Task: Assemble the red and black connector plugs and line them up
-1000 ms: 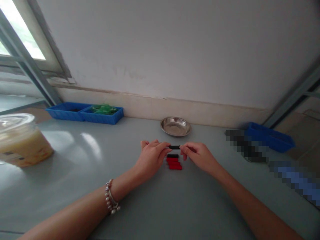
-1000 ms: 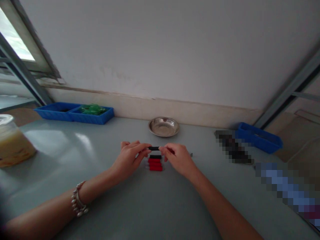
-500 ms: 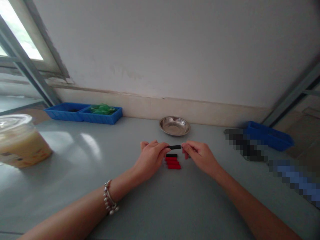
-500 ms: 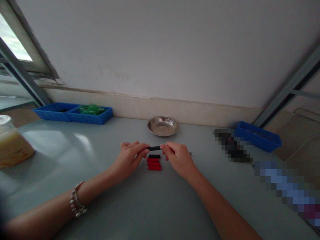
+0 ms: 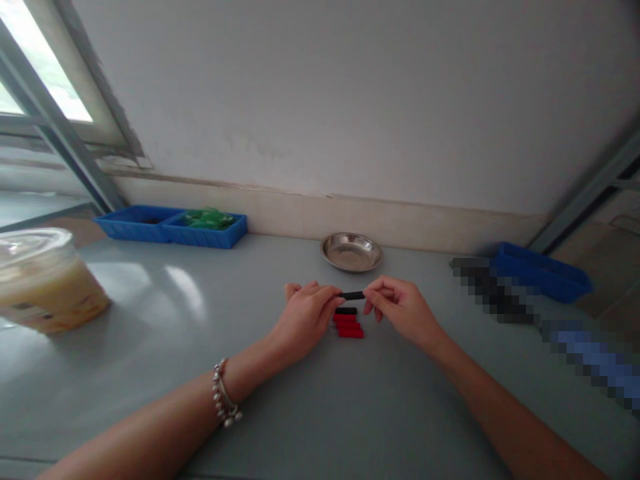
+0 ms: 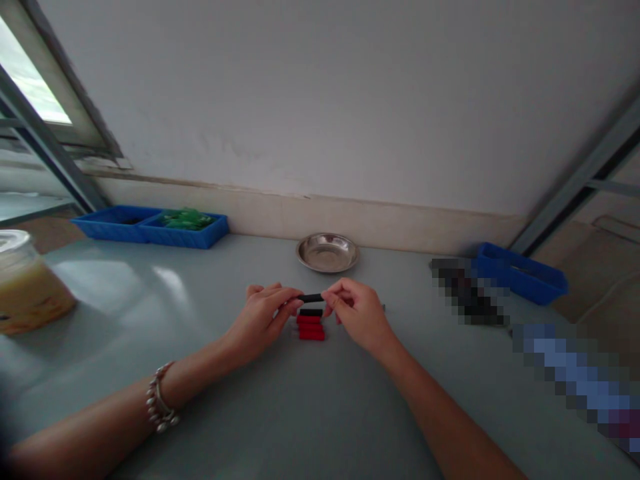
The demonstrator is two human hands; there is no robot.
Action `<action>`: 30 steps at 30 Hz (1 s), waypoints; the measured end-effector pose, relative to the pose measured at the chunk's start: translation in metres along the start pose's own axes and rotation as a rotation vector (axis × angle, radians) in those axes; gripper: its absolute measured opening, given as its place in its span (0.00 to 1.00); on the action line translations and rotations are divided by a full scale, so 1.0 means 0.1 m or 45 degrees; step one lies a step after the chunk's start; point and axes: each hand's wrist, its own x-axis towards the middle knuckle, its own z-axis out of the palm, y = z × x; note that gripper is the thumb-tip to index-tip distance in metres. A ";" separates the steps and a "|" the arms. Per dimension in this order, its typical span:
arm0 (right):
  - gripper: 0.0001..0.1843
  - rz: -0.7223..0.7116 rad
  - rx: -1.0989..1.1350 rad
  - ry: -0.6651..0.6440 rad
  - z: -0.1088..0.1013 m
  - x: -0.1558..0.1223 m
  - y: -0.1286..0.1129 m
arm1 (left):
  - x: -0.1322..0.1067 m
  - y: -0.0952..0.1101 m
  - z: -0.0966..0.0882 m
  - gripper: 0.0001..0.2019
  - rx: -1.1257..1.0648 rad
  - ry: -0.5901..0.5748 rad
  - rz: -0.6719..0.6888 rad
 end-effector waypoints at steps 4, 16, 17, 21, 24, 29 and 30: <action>0.07 -0.067 0.056 0.037 -0.05 0.00 -0.04 | 0.01 0.04 -0.04 0.14 -0.015 -0.021 -0.027; 0.04 -0.262 -0.058 0.073 -0.17 -0.05 -0.14 | 0.06 0.00 -0.11 0.25 -0.695 -0.147 -0.220; 0.05 -0.265 -0.078 0.104 -0.20 -0.05 -0.14 | 0.07 -0.01 -0.13 0.26 -0.672 -0.122 -0.242; 0.07 -0.219 -0.492 0.287 -0.39 0.01 -0.07 | 0.09 -0.04 -0.15 0.25 -0.457 -0.055 -0.276; 0.06 -0.020 -0.901 0.252 -0.56 0.08 0.08 | 0.08 -0.10 -0.08 0.19 -0.043 -0.032 -0.184; 0.08 0.205 -1.141 0.084 -0.66 0.14 0.34 | 0.08 -0.23 0.07 0.13 0.020 -0.066 -0.197; 0.07 0.214 -1.144 0.075 -0.66 0.14 0.37 | 0.08 -0.25 0.09 0.13 0.024 -0.076 -0.200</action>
